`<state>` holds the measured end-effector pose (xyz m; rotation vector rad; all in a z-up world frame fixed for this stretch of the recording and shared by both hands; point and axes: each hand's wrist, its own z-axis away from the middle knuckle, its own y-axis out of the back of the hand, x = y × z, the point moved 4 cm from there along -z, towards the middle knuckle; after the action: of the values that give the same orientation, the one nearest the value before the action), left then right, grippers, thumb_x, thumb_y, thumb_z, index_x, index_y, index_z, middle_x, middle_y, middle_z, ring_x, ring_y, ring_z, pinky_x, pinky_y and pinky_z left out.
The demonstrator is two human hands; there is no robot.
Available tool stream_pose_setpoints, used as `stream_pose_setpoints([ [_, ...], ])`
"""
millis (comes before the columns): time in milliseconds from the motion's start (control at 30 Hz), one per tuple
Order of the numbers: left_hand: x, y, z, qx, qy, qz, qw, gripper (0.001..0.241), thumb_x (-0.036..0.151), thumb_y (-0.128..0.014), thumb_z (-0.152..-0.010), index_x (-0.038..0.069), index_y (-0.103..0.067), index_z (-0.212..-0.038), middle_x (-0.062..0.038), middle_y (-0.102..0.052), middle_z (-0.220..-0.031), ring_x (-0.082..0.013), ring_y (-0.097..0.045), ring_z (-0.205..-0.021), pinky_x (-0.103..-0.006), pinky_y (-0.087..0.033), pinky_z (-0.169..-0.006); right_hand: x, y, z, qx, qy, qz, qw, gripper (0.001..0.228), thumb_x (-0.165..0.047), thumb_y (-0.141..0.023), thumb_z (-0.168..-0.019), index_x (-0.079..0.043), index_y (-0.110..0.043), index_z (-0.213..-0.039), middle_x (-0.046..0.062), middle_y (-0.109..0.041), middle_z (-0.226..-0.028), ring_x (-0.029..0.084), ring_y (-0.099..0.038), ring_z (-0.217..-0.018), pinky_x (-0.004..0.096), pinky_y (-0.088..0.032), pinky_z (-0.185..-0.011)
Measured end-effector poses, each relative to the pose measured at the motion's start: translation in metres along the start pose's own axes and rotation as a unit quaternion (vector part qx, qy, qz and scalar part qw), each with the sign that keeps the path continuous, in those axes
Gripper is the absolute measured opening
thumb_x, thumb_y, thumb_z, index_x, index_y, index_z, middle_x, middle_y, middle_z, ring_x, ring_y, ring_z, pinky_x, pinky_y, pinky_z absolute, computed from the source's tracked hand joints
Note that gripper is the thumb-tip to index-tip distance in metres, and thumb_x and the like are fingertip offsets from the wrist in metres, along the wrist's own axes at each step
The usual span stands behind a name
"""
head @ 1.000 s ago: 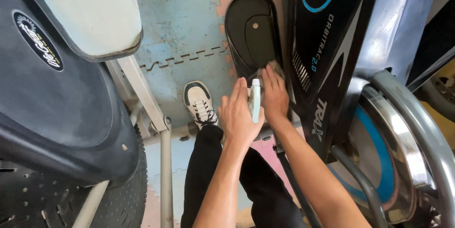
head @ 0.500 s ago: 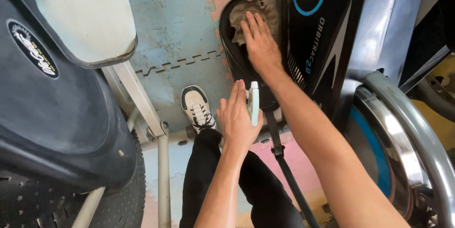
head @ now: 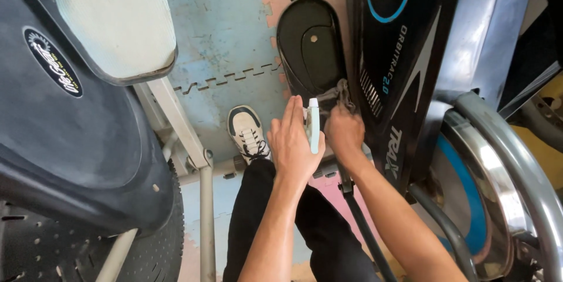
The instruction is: Cleaning and wiping down an elliptical trainer using a spray bottle and a cloth.
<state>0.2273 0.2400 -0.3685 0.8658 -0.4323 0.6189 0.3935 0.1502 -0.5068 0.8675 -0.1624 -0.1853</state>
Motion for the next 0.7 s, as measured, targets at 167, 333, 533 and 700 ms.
stream_pose_setpoints([
  [167,-0.004,0.001,-0.004,0.017,-0.017,-0.014,1.000,0.080,0.013,-0.075,-0.073,-0.003,-0.049,-0.147,-0.017,-0.050,-0.153,-0.0326,-0.059,-0.100,-0.0459,-0.046,-0.086,-0.028,0.048,-0.019,0.228,0.078,-0.072,0.968,0.052,-0.006,-0.069,-0.081,0.000,-0.066,-0.133,0.021,-0.062,-0.141,0.038,-0.071,-0.081,0.042,-0.058,-0.076],
  [333,0.003,0.009,-0.005,0.009,-0.009,-0.004,1.000,0.083,0.012,-0.075,-0.069,-0.002,-0.049,-0.146,-0.016,-0.051,-0.153,-0.0350,-0.059,-0.103,-0.0471,-0.045,-0.088,-0.049,0.070,-0.090,0.271,0.065,-0.122,0.953,0.047,-0.006,-0.072,-0.082,-0.003,-0.067,-0.129,0.018,-0.063,-0.141,0.039,-0.070,-0.093,0.045,-0.055,-0.079],
  [533,0.002,0.012,-0.008,-0.010,0.012,0.010,1.000,0.085,0.011,-0.075,-0.069,-0.003,-0.046,-0.147,-0.017,-0.048,-0.155,-0.0356,-0.058,-0.107,-0.0478,-0.044,-0.091,-0.086,0.117,-0.145,0.320,0.126,-0.241,0.908,0.039,-0.001,-0.075,-0.085,-0.004,-0.070,-0.124,0.011,-0.064,-0.132,0.036,-0.065,-0.103,0.044,-0.054,-0.091],
  [700,0.002,0.018,-0.010,0.003,0.019,0.001,1.000,0.082,0.012,-0.074,-0.072,-0.002,-0.046,-0.148,-0.016,-0.048,-0.155,-0.0366,-0.056,-0.109,-0.0490,-0.043,-0.095,-0.102,0.121,-0.128,0.289,0.196,-0.247,0.904,0.037,0.003,-0.073,-0.084,-0.004,-0.073,-0.120,0.013,-0.060,-0.116,0.033,-0.057,-0.110,0.043,-0.053,-0.091],
])
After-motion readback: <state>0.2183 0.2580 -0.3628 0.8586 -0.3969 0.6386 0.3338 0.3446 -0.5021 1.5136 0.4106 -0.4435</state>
